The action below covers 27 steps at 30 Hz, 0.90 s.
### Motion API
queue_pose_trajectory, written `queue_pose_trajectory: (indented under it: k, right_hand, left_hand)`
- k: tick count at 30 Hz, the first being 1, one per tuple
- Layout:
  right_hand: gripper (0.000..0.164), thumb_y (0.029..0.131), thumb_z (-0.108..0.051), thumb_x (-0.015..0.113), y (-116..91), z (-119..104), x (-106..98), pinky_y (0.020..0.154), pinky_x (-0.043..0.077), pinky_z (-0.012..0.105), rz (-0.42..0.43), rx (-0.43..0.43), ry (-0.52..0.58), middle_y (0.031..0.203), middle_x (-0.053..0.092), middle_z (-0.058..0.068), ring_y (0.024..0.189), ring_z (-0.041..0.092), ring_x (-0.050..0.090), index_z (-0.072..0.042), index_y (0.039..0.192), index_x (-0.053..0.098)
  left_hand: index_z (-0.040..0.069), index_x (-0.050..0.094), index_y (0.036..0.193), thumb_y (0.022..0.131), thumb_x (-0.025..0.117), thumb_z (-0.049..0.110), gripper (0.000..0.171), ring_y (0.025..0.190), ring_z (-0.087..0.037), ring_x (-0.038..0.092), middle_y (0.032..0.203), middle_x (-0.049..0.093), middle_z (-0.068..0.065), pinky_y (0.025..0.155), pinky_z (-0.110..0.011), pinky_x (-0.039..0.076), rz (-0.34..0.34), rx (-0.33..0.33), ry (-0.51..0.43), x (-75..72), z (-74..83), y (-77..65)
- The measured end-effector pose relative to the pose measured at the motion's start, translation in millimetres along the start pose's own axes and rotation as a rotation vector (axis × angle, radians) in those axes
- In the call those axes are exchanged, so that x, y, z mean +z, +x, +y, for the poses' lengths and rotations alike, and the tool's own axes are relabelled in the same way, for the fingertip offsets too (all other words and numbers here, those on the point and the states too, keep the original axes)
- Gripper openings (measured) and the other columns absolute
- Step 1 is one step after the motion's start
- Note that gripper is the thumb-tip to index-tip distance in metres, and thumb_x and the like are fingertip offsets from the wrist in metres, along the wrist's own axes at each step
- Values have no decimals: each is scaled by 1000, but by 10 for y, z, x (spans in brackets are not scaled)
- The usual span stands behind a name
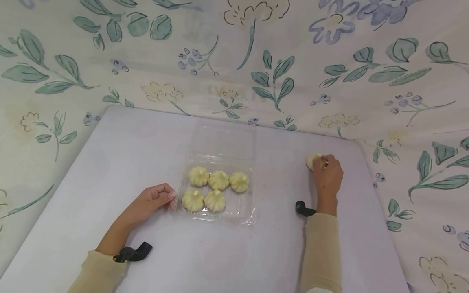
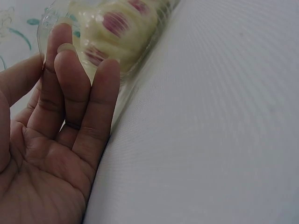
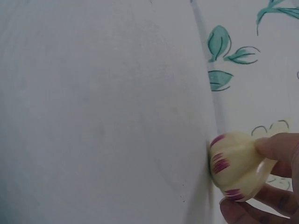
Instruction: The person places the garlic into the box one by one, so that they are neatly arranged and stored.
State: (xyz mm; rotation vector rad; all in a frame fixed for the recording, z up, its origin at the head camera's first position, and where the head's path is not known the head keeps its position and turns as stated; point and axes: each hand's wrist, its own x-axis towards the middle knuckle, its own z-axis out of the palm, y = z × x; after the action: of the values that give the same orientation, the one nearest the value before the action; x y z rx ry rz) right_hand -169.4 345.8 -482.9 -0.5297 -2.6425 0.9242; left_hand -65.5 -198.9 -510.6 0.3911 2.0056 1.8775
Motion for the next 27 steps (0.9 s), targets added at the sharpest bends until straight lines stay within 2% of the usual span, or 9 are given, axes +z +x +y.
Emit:
queue_pose_trajectory:
  k: [16,22,27]
  right_hand:
    - [42,104,-27,57,-59,12,-7,95,52,60,27,1,13,131,62,29,121,47,63,8,126,60]
    - [40,104,-26,60,-77,6,19,94,52,60,67,-29,22,129,62,31,117,49,64,9,125,61]
    - [41,103,-26,60,-111,-30,13,93,52,59,74,-20,26,131,61,28,118,48,64,8,126,63]
  left_hand:
    - [0,66,103,108,59,13,16,81,-18,62,86,69,-9,75,-29,55,4,14,4,-4,16,-4]
    - [-1,66,103,108,59,11,15,81,-17,63,86,69,-9,75,-28,55,11,10,0,-5,-6,-5]
    - [-4,65,104,108,59,11,17,80,-17,63,85,69,-9,75,-29,56,9,5,0,-8,11,-5]
